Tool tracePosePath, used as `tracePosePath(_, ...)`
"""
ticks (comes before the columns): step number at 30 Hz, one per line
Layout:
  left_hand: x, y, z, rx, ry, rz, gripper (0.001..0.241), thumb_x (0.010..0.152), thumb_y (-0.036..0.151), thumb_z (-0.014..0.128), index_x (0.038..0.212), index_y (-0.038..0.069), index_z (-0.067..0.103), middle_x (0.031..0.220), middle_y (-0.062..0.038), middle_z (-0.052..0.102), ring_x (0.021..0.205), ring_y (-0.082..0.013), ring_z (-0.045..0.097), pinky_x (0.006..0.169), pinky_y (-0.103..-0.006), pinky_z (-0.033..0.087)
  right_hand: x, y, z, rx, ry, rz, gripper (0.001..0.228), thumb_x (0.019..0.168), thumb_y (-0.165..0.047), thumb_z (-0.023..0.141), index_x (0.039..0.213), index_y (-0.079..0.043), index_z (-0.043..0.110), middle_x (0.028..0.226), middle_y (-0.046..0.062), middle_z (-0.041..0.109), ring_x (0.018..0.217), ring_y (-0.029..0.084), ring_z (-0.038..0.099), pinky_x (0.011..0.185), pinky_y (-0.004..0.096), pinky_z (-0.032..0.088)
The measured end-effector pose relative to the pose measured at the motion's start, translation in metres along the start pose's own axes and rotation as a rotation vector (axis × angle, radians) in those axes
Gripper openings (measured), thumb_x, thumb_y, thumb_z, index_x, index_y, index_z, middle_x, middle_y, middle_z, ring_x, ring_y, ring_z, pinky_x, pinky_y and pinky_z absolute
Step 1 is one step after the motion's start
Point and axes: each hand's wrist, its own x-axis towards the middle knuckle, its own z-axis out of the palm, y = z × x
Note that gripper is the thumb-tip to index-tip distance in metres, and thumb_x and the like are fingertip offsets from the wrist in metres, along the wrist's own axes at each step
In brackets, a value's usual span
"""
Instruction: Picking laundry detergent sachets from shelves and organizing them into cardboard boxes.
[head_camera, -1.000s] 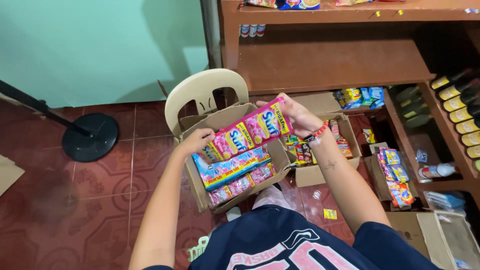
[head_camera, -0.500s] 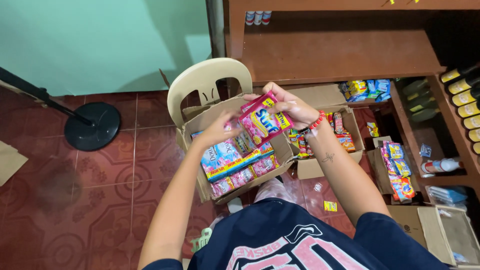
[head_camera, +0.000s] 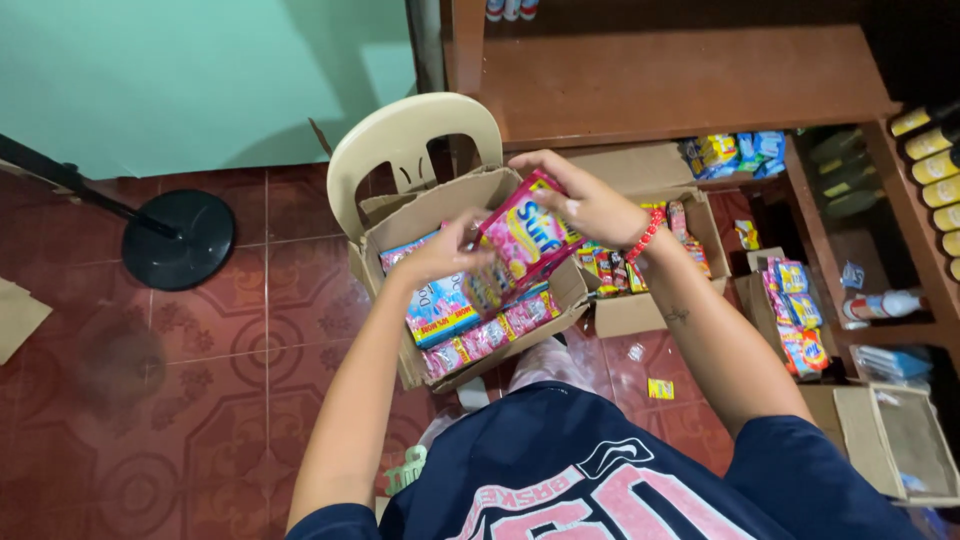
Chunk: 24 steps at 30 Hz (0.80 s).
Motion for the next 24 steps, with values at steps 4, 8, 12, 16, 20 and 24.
tracePosePath(4,-0.015,-0.068,-0.015,0.291,-0.120,-0.194,0.041,0.087,0.014,0.078,0.123,0.007,0.061,0.117,0.000,0.069,0.110,-0.0116,0.062,0.098,-0.0314,0.048,-0.007,-0.002,0.000,0.123,0.021,0.049,0.039,0.106,-0.009,0.054,0.144,-0.005,0.047,0.133,0.006,0.058,0.123,0.012,0.055,0.105,0.030,0.048)
tracePosePath(8,-0.035,-0.133,-0.037,0.179,-0.110,-0.200,0.037,0.091,0.021,0.074,0.122,0.002,0.065,0.114,-0.006,0.073,0.106,-0.0139,0.065,0.096,-0.0328,0.052,-0.016,0.069,-0.002,0.094,0.092,0.182,0.035,0.106,-0.011,0.056,0.140,-0.006,0.049,0.120,0.006,0.060,0.110,0.012,0.058,0.096,0.031,0.052)
tracePosePath(12,-0.057,-0.191,-0.056,0.515,0.016,-0.276,0.034,0.095,0.023,0.073,0.116,-0.003,0.065,0.101,-0.018,0.073,0.094,-0.0242,0.066,0.085,-0.0370,0.055,-0.023,0.169,0.014,-0.267,0.141,0.331,0.022,0.098,-0.010,0.064,0.120,-0.004,0.066,0.100,0.012,0.073,0.092,0.018,0.067,0.083,0.035,0.055)
tracePosePath(16,-0.086,-0.252,-0.050,0.618,0.175,-0.303,0.043,0.091,0.025,0.072,0.123,0.001,0.059,0.107,-0.021,0.071,0.097,-0.0307,0.069,0.087,-0.0418,0.054,-0.042,0.272,0.061,-0.397,0.165,0.330,0.018,0.094,-0.012,0.068,0.111,-0.005,0.068,0.097,0.020,0.072,0.088,0.035,0.071,0.077,0.043,0.054)
tracePosePath(20,-0.080,-0.296,-0.041,0.748,0.164,-0.387,0.041,0.100,0.018,0.058,0.139,0.005,0.053,0.124,-0.029,0.065,0.113,-0.0433,0.065,0.093,-0.0501,0.051,-0.027,0.307,0.091,-0.561,0.081,0.673,0.036,0.089,0.000,0.056,0.123,-0.012,0.064,0.100,0.027,0.070,0.097,0.046,0.068,0.082,0.054,0.053)
tracePosePath(24,-0.072,-0.318,-0.024,0.720,-0.010,-0.515,0.064,0.093,0.004,0.049,0.154,0.018,0.038,0.126,-0.029,0.064,0.117,-0.0425,0.064,0.100,-0.0468,0.050,-0.034,0.356,0.115,-0.627,-0.106,0.862,0.046,0.091,0.005,0.048,0.133,-0.013,0.056,0.106,0.032,0.068,0.105,0.049,0.066,0.087,0.057,0.052)
